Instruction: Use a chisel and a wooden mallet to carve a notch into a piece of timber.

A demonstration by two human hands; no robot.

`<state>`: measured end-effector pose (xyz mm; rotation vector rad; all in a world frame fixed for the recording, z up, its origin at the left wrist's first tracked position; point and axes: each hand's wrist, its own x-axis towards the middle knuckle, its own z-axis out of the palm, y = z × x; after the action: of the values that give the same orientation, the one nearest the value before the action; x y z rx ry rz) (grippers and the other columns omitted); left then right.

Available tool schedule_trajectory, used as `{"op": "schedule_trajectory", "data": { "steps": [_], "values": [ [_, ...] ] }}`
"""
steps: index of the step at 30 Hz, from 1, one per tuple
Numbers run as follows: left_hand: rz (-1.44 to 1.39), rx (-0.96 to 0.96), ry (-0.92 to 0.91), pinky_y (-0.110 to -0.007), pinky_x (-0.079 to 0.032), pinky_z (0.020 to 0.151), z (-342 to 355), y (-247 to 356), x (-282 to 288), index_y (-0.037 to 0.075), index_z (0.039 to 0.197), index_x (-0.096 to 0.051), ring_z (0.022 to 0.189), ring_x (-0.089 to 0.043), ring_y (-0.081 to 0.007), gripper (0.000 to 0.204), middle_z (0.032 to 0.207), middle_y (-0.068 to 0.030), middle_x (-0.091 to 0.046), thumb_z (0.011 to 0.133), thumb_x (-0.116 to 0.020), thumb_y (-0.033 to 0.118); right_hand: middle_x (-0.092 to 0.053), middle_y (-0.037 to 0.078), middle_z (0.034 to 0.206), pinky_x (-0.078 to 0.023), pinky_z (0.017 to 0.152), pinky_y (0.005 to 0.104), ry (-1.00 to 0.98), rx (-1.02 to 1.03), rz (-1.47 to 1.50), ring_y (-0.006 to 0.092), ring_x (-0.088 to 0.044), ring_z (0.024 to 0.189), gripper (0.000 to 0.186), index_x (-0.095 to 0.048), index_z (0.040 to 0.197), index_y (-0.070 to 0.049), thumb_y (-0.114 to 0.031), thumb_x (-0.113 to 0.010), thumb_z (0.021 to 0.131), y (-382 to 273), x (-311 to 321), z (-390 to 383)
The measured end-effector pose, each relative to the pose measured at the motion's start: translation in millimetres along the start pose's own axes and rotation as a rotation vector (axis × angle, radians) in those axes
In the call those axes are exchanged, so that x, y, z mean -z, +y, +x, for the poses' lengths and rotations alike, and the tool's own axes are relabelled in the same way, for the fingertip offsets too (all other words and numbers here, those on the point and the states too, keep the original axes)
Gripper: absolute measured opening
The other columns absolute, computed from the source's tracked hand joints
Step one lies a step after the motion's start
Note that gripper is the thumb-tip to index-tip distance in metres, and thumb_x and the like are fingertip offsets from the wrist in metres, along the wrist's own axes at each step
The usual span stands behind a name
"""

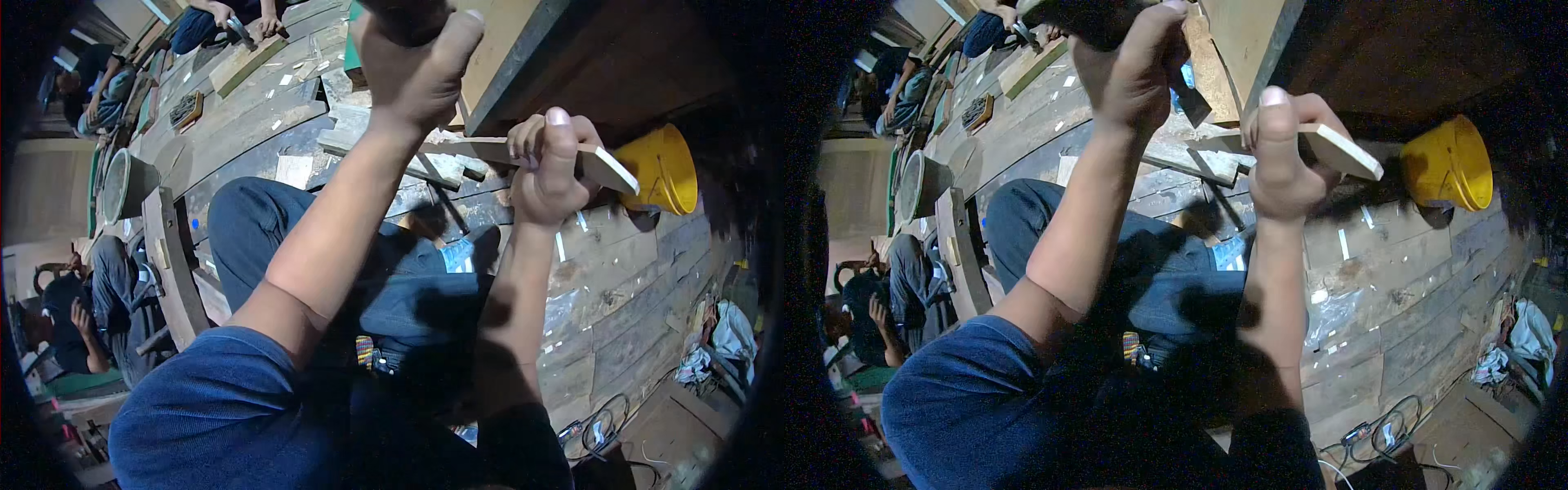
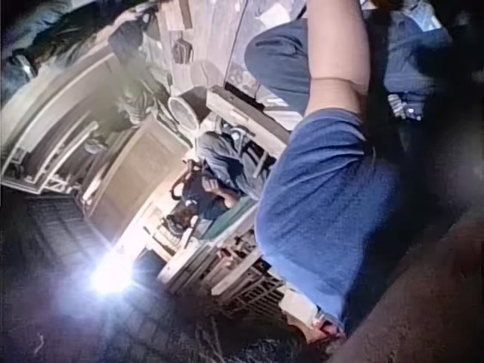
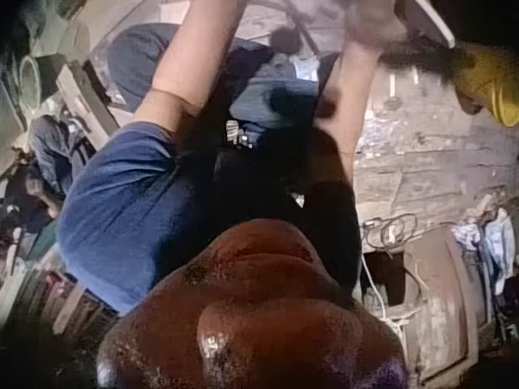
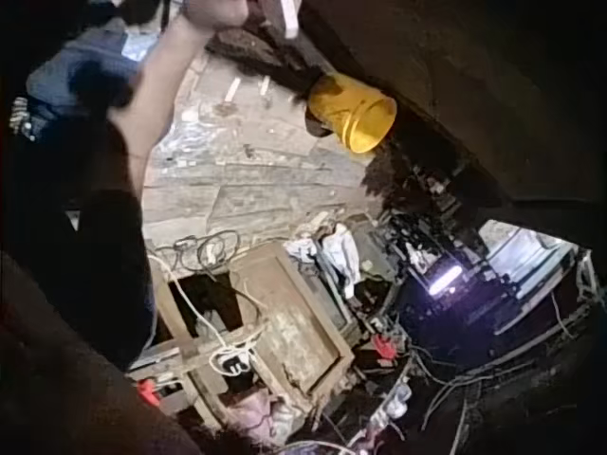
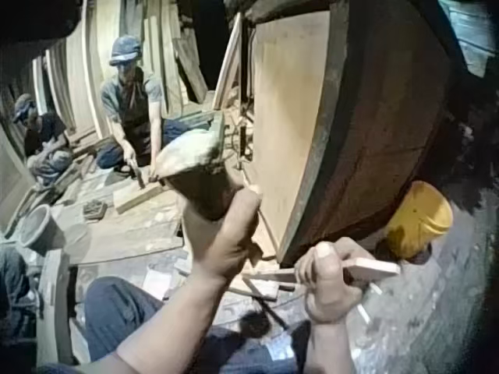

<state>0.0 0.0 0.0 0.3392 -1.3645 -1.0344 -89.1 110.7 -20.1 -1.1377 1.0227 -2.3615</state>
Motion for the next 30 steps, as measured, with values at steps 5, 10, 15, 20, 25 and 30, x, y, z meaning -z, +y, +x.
{"op": "schedule_trajectory", "data": {
  "steps": [5,10,15,20,25,30],
  "values": [
    [-0.077,0.217,-0.014,-0.025,-0.043,0.055,-5,-10,-1,0.003,0.074,-0.057,0.058,-0.054,-0.0079,0.016,0.066,0.0013,-0.058,0.07,-0.072,0.007,-0.042,0.002,0.051,-0.035,0.043,0.0245,-0.009,-0.035,0.162,0.0088,-0.04,0.044,0.026,-0.042,0.067,-0.007,-0.01,-0.055,0.089,-1,7,11],
    [0.016,-0.054,0.213,-0.027,-0.038,0.053,43,57,145,0.008,0.082,-0.049,0.055,-0.041,-0.0109,0.008,0.064,-0.0007,-0.043,0.085,-0.056,0.012,-0.041,0.003,0.05,-0.036,0.044,0.0249,0.035,-0.023,0.073,0.0089,-0.038,0.044,0.029,-0.041,0.064,-0.007,-0.009,-0.055,0.089,-2,16,7],
    [0.223,-0.154,1.014,-0.032,-0.042,0.057,55,232,412,0.013,0.072,-0.047,0.05,-0.043,-0.0162,0.019,0.058,-0.0018,-0.044,0.083,-0.056,0.025,-0.042,0.002,0.05,-0.036,0.045,0.0245,0.01,-0.056,0.079,0.0094,-0.042,0.045,0.029,-0.042,0.063,-0.007,-0.01,-0.058,0.088,-6,7,5],
    [0.33,-0.223,1.211,-0.029,-0.037,0.046,18,281,483,0.01,0.073,-0.046,0.048,-0.037,-0.0147,0.017,0.057,-0.0012,-0.038,0.085,-0.057,0.017,-0.051,0.001,0.054,-0.036,0.048,0.0213,-0.006,-0.03,-0.004,0.0065,-0.046,0.049,0.028,-0.048,0.061,-0.007,-0.013,-0.062,0.086,-3,5,3],
    [-0.018,0.14,0.559,-0.026,-0.036,0.049,17,203,341,0.011,0.072,-0.047,0.052,-0.039,-0.0121,0.02,0.059,-0.0001,-0.04,0.086,-0.059,0.018,-0.036,0.001,0.051,-0.035,0.048,0.0276,-0.04,-0.041,-0.082,0.0111,-0.038,0.045,0.028,-0.04,0.064,-0.008,-0.009,-0.056,0.087,-2,-8,2],
    [-0.107,0.48,0.223,-0.026,-0.033,0.053,-3,73,112,0.007,0.084,-0.056,0.052,-0.038,-0.0113,0.013,0.064,-0.0013,-0.045,0.085,-0.061,0.018,-0.042,0.003,0.051,-0.037,0.045,0.0252,0.004,-0.061,0.135,0.0092,-0.038,0.044,0.028,-0.041,0.064,-0.007,-0.008,-0.056,0.088,-1,14,5]
  ]
}}
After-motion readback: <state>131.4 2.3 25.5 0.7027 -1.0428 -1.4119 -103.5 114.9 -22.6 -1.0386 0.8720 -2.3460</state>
